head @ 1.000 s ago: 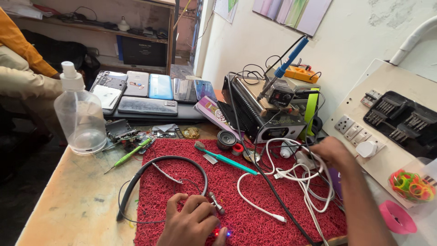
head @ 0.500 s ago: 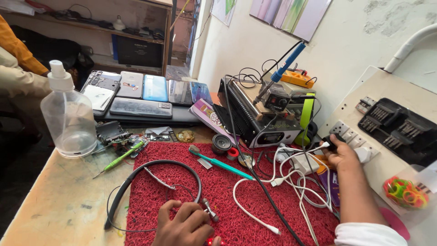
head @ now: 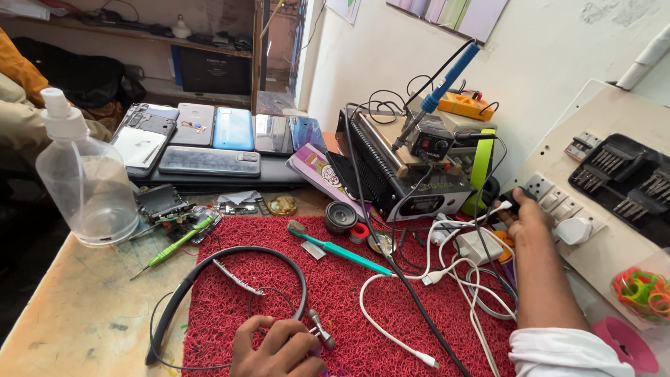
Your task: The person solders a small circuit board, plugs in a white USB cable, and cleans the component with a toothbrush on a red textured mat.
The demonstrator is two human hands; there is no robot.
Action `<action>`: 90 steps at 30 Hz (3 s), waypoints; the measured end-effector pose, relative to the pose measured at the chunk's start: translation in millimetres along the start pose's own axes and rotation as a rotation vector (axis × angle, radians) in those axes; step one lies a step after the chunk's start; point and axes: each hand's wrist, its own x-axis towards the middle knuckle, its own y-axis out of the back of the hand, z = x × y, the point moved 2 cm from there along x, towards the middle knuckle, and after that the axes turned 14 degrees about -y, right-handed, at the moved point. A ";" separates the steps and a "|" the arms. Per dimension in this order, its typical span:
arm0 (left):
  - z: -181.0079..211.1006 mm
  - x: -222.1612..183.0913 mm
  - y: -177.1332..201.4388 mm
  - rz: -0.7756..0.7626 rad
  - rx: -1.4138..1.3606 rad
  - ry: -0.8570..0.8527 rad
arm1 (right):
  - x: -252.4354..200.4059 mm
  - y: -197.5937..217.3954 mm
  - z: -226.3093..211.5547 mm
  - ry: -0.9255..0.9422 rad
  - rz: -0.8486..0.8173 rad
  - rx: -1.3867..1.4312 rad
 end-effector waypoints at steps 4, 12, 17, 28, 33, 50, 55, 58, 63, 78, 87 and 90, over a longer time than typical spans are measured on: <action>0.2 -1.3 0.3 -0.004 -0.014 0.012 | 15.0 -7.5 -7.9 -0.028 0.029 0.030; -1.2 -3.0 3.1 0.026 0.002 -0.002 | 40.6 -16.7 -23.4 -0.111 -0.087 0.213; -0.2 -9.4 -1.1 0.029 0.021 -0.073 | 34.0 -24.2 -24.7 -0.187 -0.218 0.134; 5.0 5.8 9.2 -0.010 -0.075 -0.037 | -181.8 52.6 -29.9 1.029 -0.072 -0.507; 9.4 20.7 30.9 -0.066 -0.219 0.066 | -366.1 74.1 31.7 0.566 -0.354 -1.066; 27.8 50.8 68.6 -0.317 -0.330 0.104 | -420.4 65.1 123.0 0.143 -1.024 -0.961; 33.8 46.3 67.7 -0.333 -0.111 -0.045 | -444.5 55.9 126.3 0.152 -1.229 -0.825; 43.5 29.0 68.3 -0.284 -0.012 -0.072 | -458.6 49.6 124.4 0.762 -1.101 -1.048; 52.4 -8.6 60.0 -0.250 0.023 0.031 | -473.5 39.3 130.7 0.983 -1.255 -0.980; 52.4 24.7 80.6 -0.021 -0.421 1.229 | -497.1 32.2 155.2 1.000 -1.175 -0.889; 42.8 23.7 88.2 0.055 -0.788 1.426 | -505.0 25.2 153.0 1.072 -1.130 -1.002; 44.0 21.6 82.1 0.130 -0.867 1.378 | -502.8 22.2 156.4 0.907 -1.181 -1.075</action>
